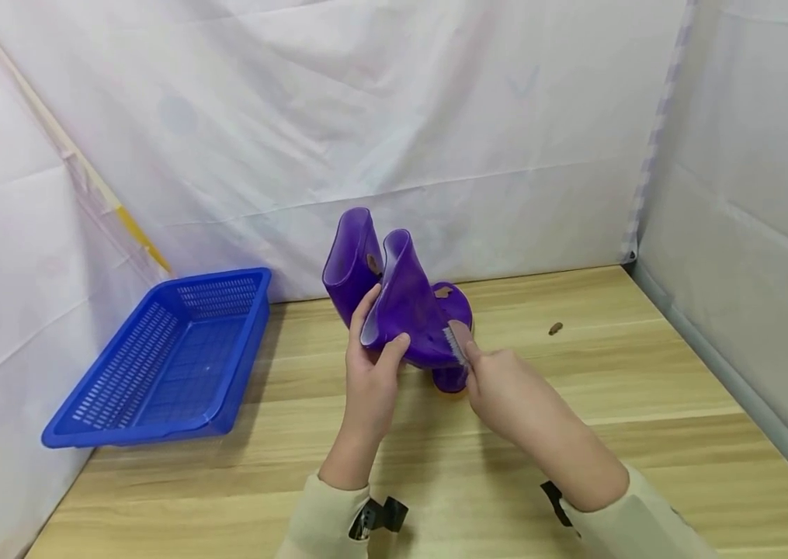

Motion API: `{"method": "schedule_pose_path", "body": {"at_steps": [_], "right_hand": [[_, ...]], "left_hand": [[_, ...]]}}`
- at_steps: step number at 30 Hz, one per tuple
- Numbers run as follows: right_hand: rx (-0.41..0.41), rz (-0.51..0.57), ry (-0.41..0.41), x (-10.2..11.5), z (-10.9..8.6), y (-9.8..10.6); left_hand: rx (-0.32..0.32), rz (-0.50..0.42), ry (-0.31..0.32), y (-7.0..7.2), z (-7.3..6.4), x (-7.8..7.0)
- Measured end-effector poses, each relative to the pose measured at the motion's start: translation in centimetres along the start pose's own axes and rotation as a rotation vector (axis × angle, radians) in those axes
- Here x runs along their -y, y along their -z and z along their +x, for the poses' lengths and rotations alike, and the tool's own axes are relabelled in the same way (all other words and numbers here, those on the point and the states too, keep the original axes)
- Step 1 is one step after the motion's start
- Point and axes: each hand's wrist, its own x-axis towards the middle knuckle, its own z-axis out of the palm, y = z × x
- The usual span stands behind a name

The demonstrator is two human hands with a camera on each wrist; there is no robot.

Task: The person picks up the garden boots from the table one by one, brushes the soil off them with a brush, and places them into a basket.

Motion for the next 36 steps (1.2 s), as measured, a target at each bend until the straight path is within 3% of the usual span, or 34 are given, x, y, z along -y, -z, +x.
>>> {"method": "schedule_pose_path", "body": {"at_steps": [13,22,30,36], "right_hand": [[0.013,0.019,-0.027,-0.2,-0.4,0.2],[0.000,0.014,-0.031,-0.4,-0.5,0.5],[-0.044,-0.001,-0.026,-0.6,-0.5,0.8],[-0.029,0.016,-0.027,-0.7,-0.6,0.8]], "left_hand": [[0.010,0.102,0.026,-0.1,0.3,-0.1],[0.111,0.115,0.028,0.1,1.2,-0.4],[0.140,0.188,0.056,0.2,1.7,-0.1],[0.106,0.344,0.028,-0.7,1.6,0.1]]}}
